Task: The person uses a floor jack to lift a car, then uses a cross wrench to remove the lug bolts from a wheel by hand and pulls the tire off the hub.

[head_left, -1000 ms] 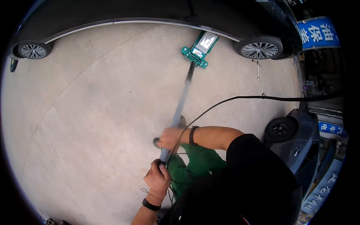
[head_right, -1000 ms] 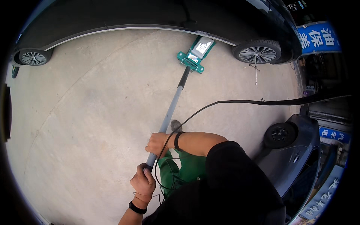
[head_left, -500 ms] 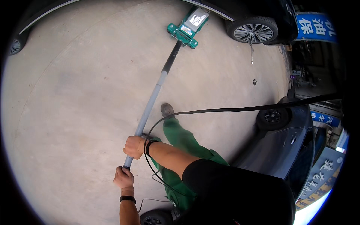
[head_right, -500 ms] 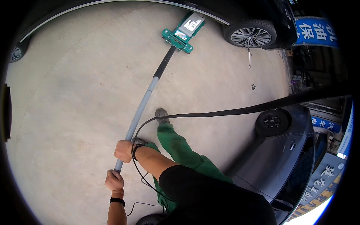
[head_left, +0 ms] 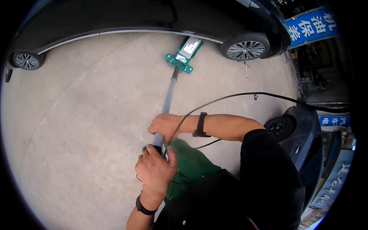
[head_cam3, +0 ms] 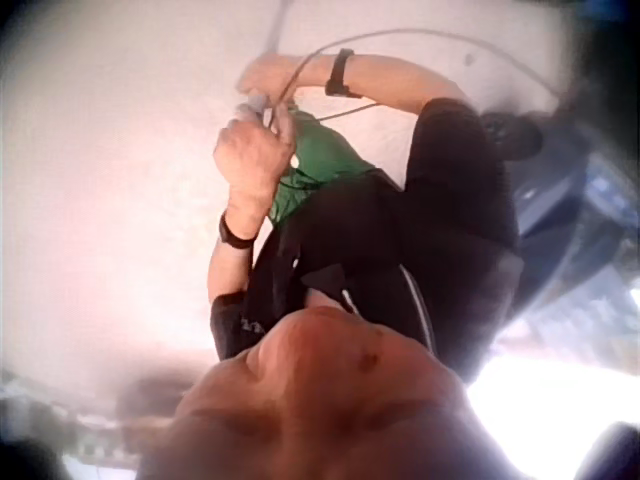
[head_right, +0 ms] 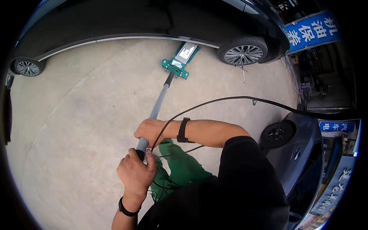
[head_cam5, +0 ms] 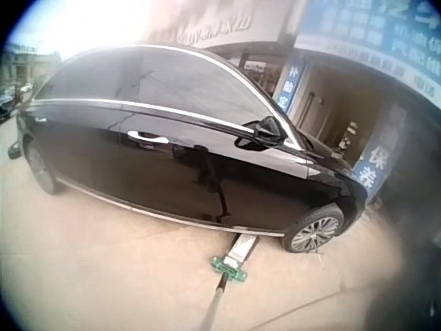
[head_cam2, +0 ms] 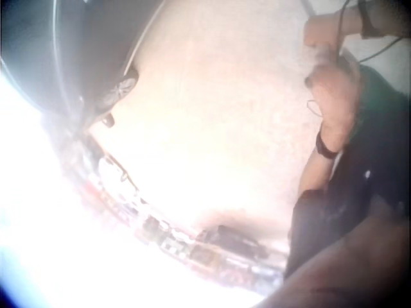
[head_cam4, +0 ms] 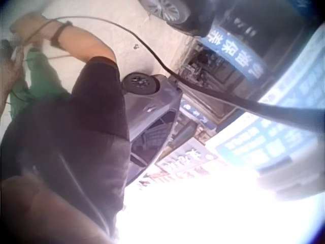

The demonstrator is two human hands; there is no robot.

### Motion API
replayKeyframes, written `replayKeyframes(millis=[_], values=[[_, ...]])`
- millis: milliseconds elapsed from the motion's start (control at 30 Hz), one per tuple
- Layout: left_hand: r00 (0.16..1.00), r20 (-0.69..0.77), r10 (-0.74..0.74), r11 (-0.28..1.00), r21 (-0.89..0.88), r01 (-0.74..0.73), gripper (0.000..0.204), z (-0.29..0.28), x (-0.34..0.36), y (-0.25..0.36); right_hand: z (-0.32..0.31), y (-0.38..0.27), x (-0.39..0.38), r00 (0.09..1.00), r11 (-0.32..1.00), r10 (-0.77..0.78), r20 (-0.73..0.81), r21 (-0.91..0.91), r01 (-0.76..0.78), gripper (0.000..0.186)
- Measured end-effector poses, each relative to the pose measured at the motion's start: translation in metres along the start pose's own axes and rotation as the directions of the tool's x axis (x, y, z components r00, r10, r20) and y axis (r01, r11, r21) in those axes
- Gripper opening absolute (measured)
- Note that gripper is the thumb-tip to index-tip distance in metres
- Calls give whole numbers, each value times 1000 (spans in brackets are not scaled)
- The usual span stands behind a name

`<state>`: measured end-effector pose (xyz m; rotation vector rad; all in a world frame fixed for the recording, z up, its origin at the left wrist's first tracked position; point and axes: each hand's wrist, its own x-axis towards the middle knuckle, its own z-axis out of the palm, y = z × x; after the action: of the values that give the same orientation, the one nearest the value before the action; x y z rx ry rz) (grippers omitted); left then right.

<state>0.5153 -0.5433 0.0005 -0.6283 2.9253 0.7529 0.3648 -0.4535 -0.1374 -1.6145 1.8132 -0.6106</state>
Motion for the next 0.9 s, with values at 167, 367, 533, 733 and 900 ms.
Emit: replayKeyframes(millis=[167,367,533,733,900], values=[[996,89,31,999,39,-35,34,-7,23,15,-24,13,-7,1000,1000,-13,18,-9,13,27],[976,102,-194,978,-51,200,18,46,-53,-121,96,6,56,977,988,-135,163,-49,144,27],[982,108,-158,985,-60,165,13,125,-84,-212,190,15,85,988,995,-59,146,-71,70,28],[959,165,-232,973,64,224,11,242,-118,-333,317,49,124,984,996,35,173,-81,-21,19],[932,191,-307,932,259,253,22,287,-130,-381,364,60,142,990,994,45,134,-103,-31,20]])
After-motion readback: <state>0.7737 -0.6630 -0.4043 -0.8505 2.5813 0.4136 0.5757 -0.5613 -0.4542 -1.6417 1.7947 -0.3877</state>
